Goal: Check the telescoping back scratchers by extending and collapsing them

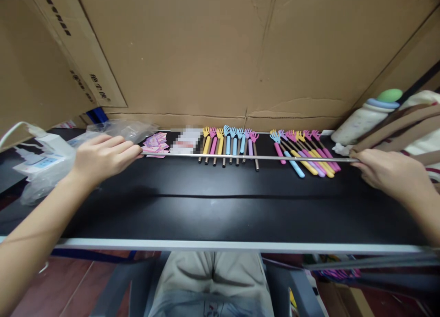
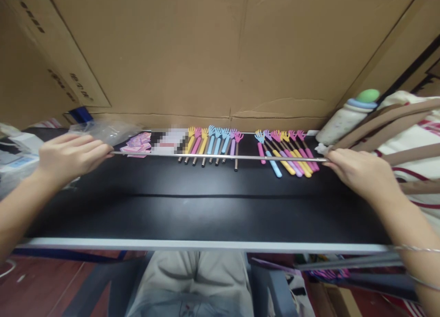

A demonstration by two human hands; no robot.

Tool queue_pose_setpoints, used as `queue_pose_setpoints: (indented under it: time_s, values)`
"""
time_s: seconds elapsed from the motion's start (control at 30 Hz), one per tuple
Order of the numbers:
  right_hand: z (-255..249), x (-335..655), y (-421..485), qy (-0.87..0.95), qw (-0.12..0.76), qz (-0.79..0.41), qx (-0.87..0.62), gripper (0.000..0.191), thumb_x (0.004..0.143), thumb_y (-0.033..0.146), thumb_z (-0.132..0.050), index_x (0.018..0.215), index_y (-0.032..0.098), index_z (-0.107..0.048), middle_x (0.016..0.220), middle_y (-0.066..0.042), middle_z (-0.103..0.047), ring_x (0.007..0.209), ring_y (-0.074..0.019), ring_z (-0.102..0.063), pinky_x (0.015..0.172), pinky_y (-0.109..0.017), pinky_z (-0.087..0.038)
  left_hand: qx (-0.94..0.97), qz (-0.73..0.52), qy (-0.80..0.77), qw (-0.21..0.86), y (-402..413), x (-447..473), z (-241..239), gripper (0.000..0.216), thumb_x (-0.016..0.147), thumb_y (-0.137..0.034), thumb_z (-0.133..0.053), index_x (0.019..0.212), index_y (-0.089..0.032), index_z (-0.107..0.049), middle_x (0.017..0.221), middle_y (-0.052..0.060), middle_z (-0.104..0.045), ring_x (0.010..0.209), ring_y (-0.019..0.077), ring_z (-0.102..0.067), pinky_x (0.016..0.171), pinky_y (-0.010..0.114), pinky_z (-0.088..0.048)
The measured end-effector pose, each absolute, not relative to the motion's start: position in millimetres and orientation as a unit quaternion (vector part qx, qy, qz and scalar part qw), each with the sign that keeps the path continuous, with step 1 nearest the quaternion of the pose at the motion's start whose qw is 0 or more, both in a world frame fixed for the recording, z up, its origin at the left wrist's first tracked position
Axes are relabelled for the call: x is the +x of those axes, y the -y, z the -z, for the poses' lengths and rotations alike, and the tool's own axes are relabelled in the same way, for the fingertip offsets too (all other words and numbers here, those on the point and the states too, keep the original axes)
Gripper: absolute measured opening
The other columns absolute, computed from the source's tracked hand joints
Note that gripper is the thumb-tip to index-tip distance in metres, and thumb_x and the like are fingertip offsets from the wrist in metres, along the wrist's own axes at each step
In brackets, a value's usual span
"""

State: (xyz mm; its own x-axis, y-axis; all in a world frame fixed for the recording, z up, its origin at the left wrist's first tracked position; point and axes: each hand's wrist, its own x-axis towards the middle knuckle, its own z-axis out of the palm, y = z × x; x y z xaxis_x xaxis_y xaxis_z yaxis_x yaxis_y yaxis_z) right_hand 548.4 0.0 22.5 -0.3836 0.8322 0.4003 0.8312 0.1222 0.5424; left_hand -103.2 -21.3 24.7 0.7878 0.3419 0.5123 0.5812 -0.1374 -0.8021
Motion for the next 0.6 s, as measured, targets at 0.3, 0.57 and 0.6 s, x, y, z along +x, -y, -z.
queue_pose_setpoints:
  time_s: [0.3, 0.57, 0.6]
  values:
    - [-13.5, 547.4, 11.5, -0.784, -0.047, -0.444, 0.432, 0.048, 0.099, 0.041, -0.025, 0.076, 0.017, -0.060, 0.066, -0.011, -0.062, 0.061, -0.0203, -0.054, 0.055, -0.030, -0.031, -0.751, 0.103, 0.303, 0.578, 22.9, -108.0, -18.2, 0.021, 0.092, -0.030, -0.054, 0.073, -0.021, -0.058, 0.062, -0.003, -0.061, 0.067, 0.0153, -0.051, 0.064, 0.025, -0.036]
    - [-8.0, 557.2, 15.4, -0.759, -0.044, -0.474, 0.445, 0.047, 0.098, 0.043, -0.025, 0.077, 0.018, -0.059, 0.069, -0.010, -0.061, 0.064, -0.0220, -0.054, 0.057, -0.030, -0.034, -0.758, 0.068, 0.374, 0.530, 25.4, -112.7, -12.0, 0.033, 0.097, -0.040, -0.042, 0.077, -0.021, -0.060, 0.068, -0.001, -0.062, 0.069, 0.0154, -0.054, 0.060, 0.025, -0.034]
    - [-7.2, 558.4, 15.9, -0.759, -0.043, -0.460, 0.459, 0.046, 0.097, 0.044, -0.026, 0.079, 0.018, -0.059, 0.070, -0.010, -0.062, 0.065, -0.0225, -0.055, 0.058, -0.030, -0.035, -0.757, 0.061, 0.380, 0.528, 26.4, -113.9, -11.8, 0.034, 0.097, -0.041, -0.041, 0.076, -0.022, -0.060, 0.068, -0.002, -0.061, 0.069, 0.0153, -0.054, 0.060, 0.025, -0.034]
